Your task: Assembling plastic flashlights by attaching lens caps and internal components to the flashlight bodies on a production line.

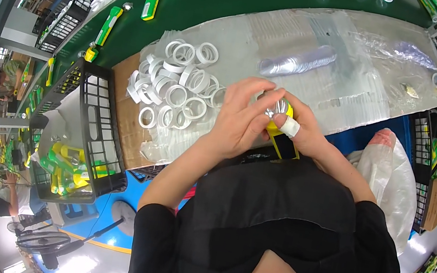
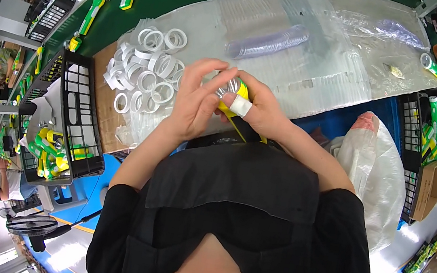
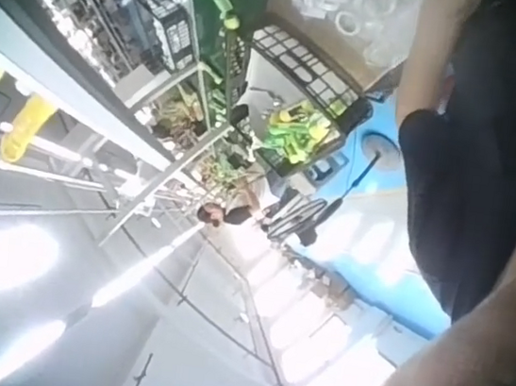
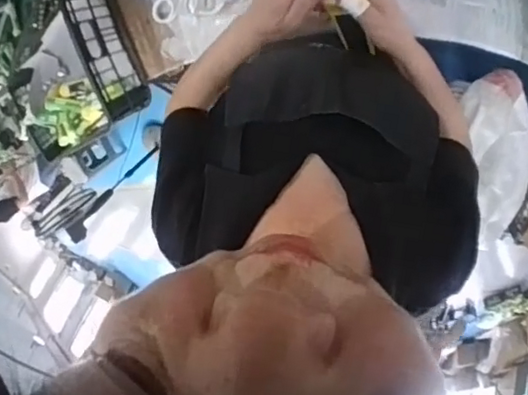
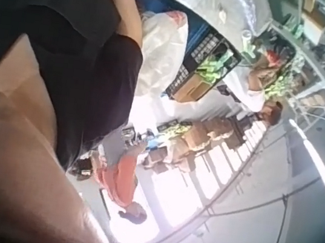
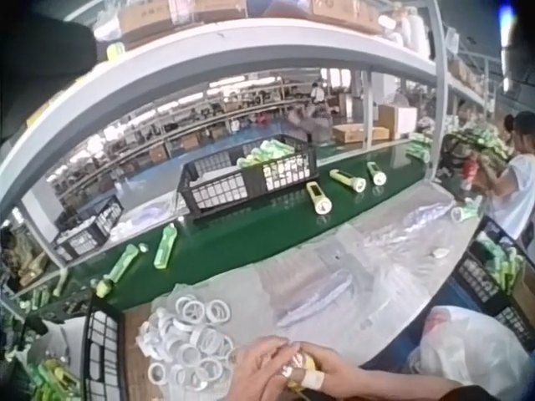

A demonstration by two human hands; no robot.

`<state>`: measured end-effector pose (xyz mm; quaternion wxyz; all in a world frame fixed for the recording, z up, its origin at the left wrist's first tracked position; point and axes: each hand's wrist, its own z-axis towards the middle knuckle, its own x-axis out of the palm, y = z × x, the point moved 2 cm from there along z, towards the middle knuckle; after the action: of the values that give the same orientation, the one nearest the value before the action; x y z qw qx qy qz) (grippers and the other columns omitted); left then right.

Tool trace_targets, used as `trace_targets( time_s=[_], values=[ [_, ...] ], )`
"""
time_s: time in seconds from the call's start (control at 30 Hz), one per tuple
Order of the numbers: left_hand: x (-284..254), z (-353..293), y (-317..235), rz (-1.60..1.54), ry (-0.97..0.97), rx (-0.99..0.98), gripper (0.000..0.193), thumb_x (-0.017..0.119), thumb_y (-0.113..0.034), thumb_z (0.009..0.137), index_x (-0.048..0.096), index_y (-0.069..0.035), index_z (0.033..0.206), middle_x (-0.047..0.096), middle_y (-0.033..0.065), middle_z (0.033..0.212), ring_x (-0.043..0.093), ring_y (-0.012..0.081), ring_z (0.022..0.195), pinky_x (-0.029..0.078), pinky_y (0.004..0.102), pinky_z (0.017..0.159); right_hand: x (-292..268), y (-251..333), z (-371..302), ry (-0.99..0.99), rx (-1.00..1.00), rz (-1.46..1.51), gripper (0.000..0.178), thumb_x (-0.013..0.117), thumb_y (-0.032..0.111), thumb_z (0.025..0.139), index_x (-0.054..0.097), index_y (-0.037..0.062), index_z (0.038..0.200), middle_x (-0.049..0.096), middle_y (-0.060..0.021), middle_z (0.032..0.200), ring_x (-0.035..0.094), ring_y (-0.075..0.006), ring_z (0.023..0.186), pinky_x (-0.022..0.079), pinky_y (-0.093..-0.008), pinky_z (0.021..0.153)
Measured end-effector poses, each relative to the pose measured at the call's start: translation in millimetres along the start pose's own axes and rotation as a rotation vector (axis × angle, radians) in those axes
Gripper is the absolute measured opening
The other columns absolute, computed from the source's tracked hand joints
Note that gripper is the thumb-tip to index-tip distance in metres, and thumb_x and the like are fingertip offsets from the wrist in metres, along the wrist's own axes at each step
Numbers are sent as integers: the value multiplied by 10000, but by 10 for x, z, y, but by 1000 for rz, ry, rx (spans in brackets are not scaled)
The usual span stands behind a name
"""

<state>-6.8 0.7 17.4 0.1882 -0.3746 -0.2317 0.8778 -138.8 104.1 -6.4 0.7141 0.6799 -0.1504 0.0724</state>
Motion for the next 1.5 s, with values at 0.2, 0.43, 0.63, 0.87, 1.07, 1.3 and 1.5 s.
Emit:
trace_targets(
  time_s=[0.2,0.43,0.63,0.87,1.07,1.3,1.5],
  values=[
    [150,-129,45,-125,-150,78,319,461,-132,909,630,28,1126,609,172,1149,564,353,1067,413,440,941,82,-164,13,79,-4,-12,421,595,282,974,471,30,1287,576,-81,1081,595,-136,918,501,-283,771],
    [-37,-63,29,-90,-172,35,254,541,-102,862,639,-19,1082,593,135,1212,546,336,1133,398,448,954,95,-85,121,36,-84,-100,525,600,314,961,411,43,1369,600,-83,1040,612,-158,818,511,-321,738],
    [-744,-424,568,573,-213,-272,305,805,-137,722,707,-78,1004,606,106,1072,549,286,995,424,402,862,-94,148,376,-54,-162,-27,649,665,543,861,464,62,1247,570,-111,797,567,-177,679,460,-305,623],
    [-647,-226,549,124,-280,-301,240,820,-112,739,685,-35,923,600,130,1131,572,282,1049,469,380,873,-183,120,577,-26,-299,-39,365,636,142,915,487,52,1235,614,-81,879,601,-136,738,498,-283,691],
    [-430,356,137,-250,-247,-157,255,830,-130,742,699,-42,943,593,132,1151,594,229,996,482,304,777,-163,120,629,-10,-365,-143,389,667,129,897,485,64,1235,601,-39,942,612,-106,768,517,-268,678],
    [-338,443,134,46,-130,2,364,861,-218,687,741,-76,1000,592,81,1061,577,175,876,445,276,659,-221,118,551,7,-303,-223,485,689,261,877,490,59,1271,541,-48,1175,534,-134,1076,445,-294,902],
    [-368,527,57,95,-31,-11,386,863,-236,675,745,-89,1012,588,73,1058,566,179,847,462,295,653,-354,244,542,-15,-456,-280,643,724,301,877,429,65,1398,526,-90,1310,518,-204,1211,436,-363,995]
  ],
)
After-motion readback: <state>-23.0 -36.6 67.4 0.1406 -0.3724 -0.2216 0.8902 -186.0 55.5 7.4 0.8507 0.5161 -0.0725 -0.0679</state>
